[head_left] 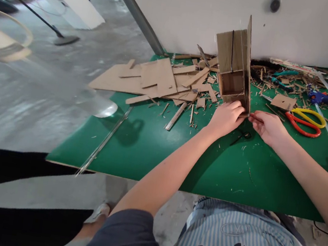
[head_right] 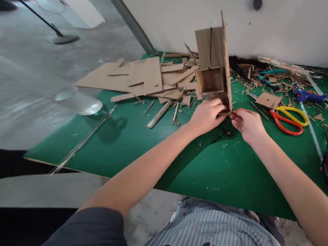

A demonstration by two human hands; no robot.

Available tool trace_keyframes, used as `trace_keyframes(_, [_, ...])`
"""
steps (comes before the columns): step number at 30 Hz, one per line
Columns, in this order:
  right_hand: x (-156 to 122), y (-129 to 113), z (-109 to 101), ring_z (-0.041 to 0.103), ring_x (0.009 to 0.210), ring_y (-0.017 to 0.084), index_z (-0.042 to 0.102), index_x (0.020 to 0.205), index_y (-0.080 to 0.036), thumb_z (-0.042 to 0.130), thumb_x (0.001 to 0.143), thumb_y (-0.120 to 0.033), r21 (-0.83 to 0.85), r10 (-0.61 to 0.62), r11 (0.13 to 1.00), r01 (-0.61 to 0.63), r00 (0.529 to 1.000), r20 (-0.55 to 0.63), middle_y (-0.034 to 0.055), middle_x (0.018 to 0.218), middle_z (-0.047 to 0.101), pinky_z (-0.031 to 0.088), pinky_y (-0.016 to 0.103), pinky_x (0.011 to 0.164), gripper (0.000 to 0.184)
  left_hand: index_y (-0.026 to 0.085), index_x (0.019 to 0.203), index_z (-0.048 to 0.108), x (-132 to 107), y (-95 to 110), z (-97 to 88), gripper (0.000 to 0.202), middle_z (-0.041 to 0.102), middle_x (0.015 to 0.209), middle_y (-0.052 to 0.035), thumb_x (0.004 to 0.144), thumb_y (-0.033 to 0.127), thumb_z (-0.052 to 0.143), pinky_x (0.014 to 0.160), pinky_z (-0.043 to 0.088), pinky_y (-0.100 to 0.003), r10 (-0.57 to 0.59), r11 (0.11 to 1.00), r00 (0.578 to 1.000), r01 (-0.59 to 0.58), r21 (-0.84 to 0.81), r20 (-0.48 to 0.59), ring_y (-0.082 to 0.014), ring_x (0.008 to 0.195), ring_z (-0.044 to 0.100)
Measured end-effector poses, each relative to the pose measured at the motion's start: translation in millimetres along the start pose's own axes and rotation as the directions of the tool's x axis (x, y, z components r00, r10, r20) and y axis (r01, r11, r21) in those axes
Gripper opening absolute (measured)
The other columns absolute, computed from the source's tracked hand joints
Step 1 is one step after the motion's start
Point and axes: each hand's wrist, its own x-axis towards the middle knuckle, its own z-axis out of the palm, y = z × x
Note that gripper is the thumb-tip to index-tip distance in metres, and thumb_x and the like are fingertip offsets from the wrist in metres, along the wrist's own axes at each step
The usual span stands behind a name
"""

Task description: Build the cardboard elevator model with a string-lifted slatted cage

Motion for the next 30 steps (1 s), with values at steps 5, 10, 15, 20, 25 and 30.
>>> trace_keyframes(5, [-6.9, -1.3, 6.1, 0.069, 0.070, 0.009, 0.061, 0.081, -0.014, 0.056, 0.093, -0.004, 0.056, 0.083, 0.995, -0.082, 0.996, -0.022, 0.0052, 0.085, 0.069, 0.056, 0.017, 0.053, 0.016, 0.014, 0.104, 0.069, -0.6, -1.2, 2.3, 0.018, 0.069, 0.106, -0.0113, 0.099, 0.021, 0.054, 0.085, 0.053, -0.037, 0.013, 1.000, 1.000, -0.013, 0.007, 0.007, -0.0246, 0.098, 0.068])
trace_keyframes(10, [-9.7, -1.2, 11.0, 0.068, 0.068, 0.009, 0.062, 0.080, -0.013, 0.057, 0.090, -0.001, 0.075, 0.058, 0.996, -0.053, 0.996, -0.063, 0.0041, 0.085, 0.068, 0.055, 0.018, 0.050, 0.016, 0.012, 0.105, 0.069, -0.4, -0.9, 2.6, 0.018, 0.069, 0.107, -0.0122, 0.098, 0.020, 0.054, 0.085, 0.053, -0.038, 0.020, 0.999, 1.000, -0.020, 0.027, 0.010, -0.0256, 0.099, 0.068])
trace_keyframes(15, [-8.6, -0.7, 7.5, 0.069, 0.069, 0.008, 0.062, 0.080, -0.014, 0.055, 0.092, -0.001, 0.138, 0.108, 0.985, -0.107, 0.994, 0.002, 0.0042, 0.079, 0.069, 0.055, 0.015, 0.055, 0.019, 0.014, 0.104, 0.069, 0.5, -1.5, 3.1, 0.018, 0.069, 0.107, -0.0113, 0.097, 0.018, 0.053, 0.085, 0.053, -0.038, 0.008, 1.000, 1.000, -0.008, 0.013, 0.012, -0.0248, 0.096, 0.068])
trace_keyframes(20, [-4.9, 0.7, 5.3, 0.068, 0.072, 0.008, 0.062, 0.077, -0.014, 0.056, 0.091, -0.002, 0.178, 0.140, 0.973, -0.146, 0.989, 0.044, 0.0047, 0.077, 0.068, 0.057, 0.017, 0.064, 0.020, 0.014, 0.103, 0.069, 0.7, -1.3, 3.2, 0.017, 0.069, 0.106, -0.0111, 0.096, 0.017, 0.053, 0.085, 0.053, -0.038, 0.012, 1.000, 1.000, -0.012, 0.007, -0.001, -0.0242, 0.096, 0.067])
trace_keyframes(25, [-1.2, 1.2, 8.4, 0.064, 0.069, 0.008, 0.057, 0.078, -0.017, 0.054, 0.094, -0.004, 0.165, 0.150, 0.975, -0.152, 0.988, 0.026, 0.0004, 0.076, 0.062, 0.059, 0.022, 0.068, 0.020, 0.013, 0.102, 0.069, 1.1, 1.1, 0.8, 0.017, 0.069, 0.106, -0.0116, 0.098, 0.020, 0.054, 0.084, 0.052, -0.038, 0.009, 1.000, 1.000, -0.009, -0.001, 0.018, -0.0251, 0.097, 0.067])
trace_keyframes(30, [-5.1, 4.1, 13.4, 0.065, 0.069, 0.008, 0.060, 0.083, -0.016, 0.051, 0.095, -0.005, 0.020, 0.009, 1.000, -0.009, 1.000, -0.024, 0.0017, 0.084, 0.062, 0.058, 0.021, 0.057, 0.018, 0.013, 0.104, 0.069, 1.0, 0.9, 0.3, 0.016, 0.070, 0.106, -0.0106, 0.098, 0.019, 0.055, 0.085, 0.053, -0.037, 0.024, 1.000, 1.000, -0.024, -0.006, 0.018, -0.0252, 0.099, 0.068])
